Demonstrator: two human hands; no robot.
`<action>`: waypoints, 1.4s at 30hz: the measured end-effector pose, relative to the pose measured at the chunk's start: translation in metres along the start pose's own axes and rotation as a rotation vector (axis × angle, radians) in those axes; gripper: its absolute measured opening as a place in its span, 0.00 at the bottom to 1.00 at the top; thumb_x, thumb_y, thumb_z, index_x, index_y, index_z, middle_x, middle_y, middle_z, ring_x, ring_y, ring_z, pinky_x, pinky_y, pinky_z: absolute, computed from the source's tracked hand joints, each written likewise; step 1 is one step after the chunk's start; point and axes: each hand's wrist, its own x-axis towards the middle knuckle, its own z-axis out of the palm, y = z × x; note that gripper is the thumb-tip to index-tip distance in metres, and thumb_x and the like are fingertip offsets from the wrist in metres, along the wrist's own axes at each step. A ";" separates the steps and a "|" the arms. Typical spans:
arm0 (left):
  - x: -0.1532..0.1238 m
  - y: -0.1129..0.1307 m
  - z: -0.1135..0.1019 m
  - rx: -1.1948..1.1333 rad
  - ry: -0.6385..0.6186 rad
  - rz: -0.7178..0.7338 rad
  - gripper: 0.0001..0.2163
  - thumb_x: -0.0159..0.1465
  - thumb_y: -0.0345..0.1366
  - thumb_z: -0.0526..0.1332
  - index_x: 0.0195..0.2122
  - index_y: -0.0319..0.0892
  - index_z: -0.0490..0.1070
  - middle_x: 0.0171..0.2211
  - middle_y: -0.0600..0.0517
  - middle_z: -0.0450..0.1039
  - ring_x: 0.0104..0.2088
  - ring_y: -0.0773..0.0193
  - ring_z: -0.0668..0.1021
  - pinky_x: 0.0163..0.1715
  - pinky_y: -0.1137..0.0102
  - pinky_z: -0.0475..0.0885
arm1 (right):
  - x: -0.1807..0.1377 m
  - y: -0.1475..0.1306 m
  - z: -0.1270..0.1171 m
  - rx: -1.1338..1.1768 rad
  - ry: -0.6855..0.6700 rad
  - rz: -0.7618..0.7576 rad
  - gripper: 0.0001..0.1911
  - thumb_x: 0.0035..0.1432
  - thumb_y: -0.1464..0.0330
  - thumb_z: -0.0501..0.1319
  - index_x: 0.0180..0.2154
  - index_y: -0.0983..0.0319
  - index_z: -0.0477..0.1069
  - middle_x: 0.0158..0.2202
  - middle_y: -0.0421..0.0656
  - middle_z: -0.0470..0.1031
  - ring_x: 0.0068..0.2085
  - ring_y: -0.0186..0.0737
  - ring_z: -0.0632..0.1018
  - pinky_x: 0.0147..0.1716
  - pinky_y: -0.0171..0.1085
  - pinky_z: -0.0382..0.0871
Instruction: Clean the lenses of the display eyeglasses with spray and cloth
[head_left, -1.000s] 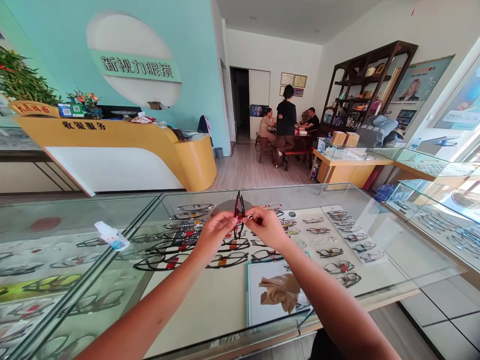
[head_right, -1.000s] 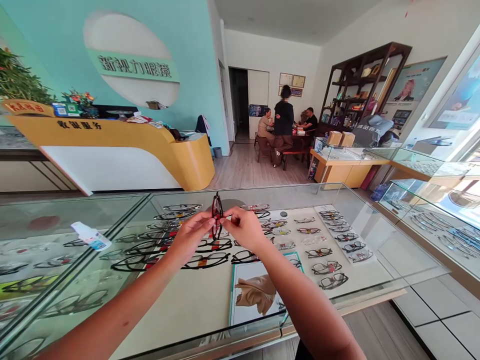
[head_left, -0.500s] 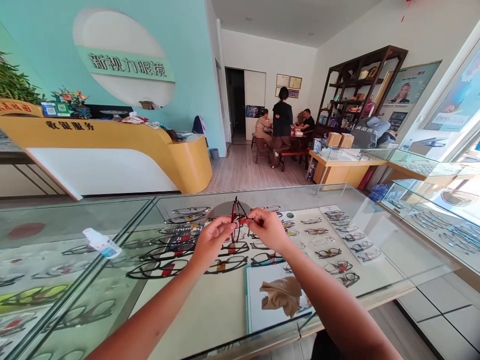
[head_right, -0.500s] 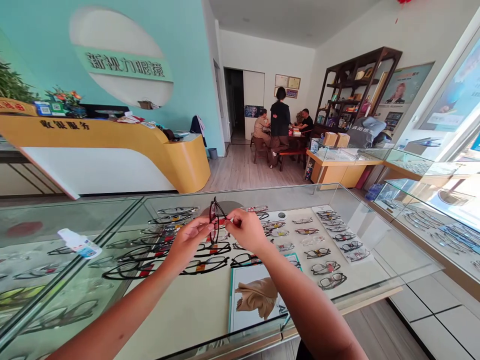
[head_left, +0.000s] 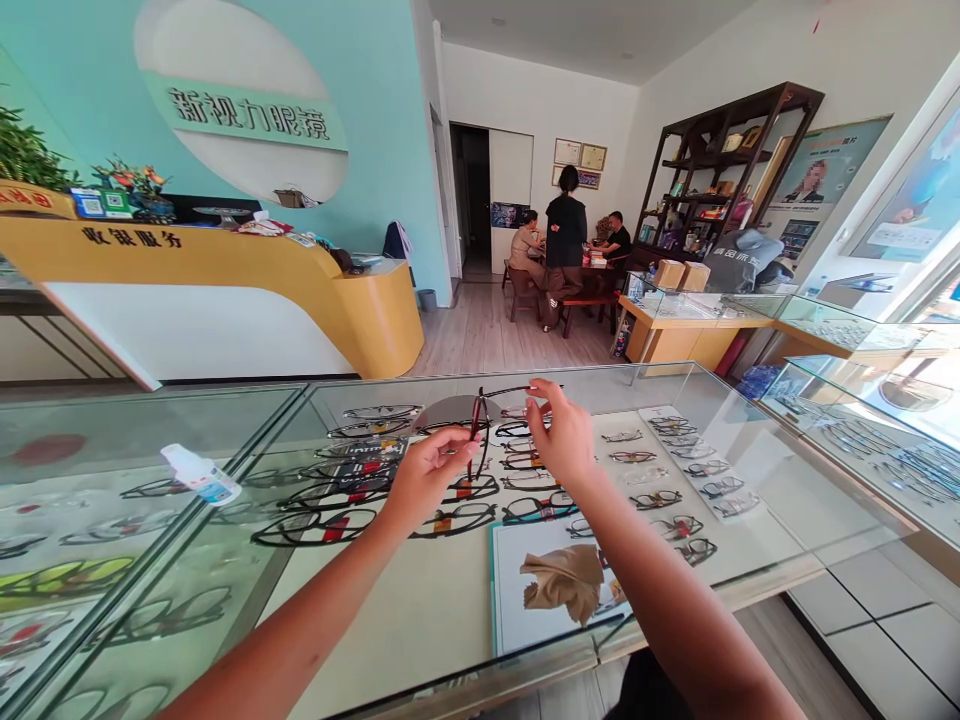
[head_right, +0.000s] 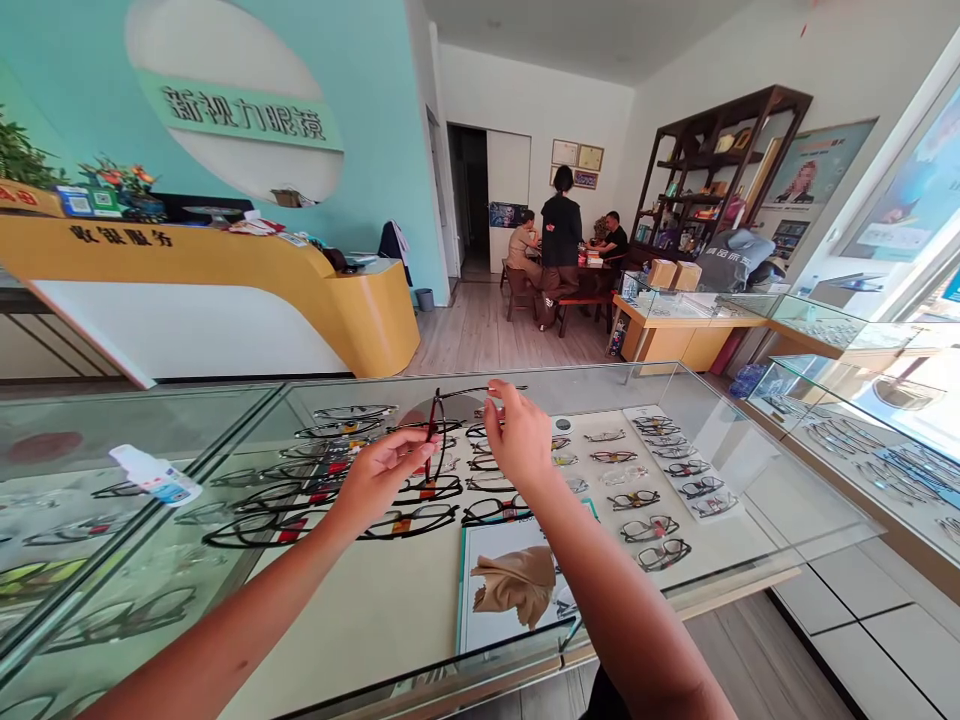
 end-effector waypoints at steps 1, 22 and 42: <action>0.000 0.001 0.000 -0.016 0.007 0.003 0.26 0.59 0.64 0.76 0.44 0.45 0.84 0.48 0.43 0.87 0.48 0.51 0.86 0.45 0.63 0.82 | -0.003 -0.002 0.003 0.048 -0.012 -0.018 0.16 0.77 0.61 0.56 0.60 0.57 0.70 0.54 0.46 0.88 0.40 0.44 0.87 0.41 0.40 0.71; -0.006 0.012 0.008 0.033 0.061 0.035 0.26 0.54 0.63 0.78 0.40 0.45 0.87 0.49 0.43 0.86 0.47 0.49 0.85 0.42 0.62 0.85 | -0.018 -0.017 0.024 0.246 -0.147 -0.027 0.12 0.69 0.64 0.58 0.50 0.57 0.74 0.44 0.43 0.85 0.32 0.40 0.79 0.37 0.39 0.70; 0.010 0.034 -0.023 -0.277 0.382 0.032 0.28 0.54 0.59 0.81 0.45 0.42 0.83 0.55 0.42 0.85 0.53 0.49 0.87 0.54 0.56 0.85 | -0.010 -0.002 0.027 0.074 -0.202 0.021 0.12 0.69 0.69 0.63 0.48 0.54 0.85 0.44 0.41 0.90 0.33 0.43 0.83 0.41 0.41 0.73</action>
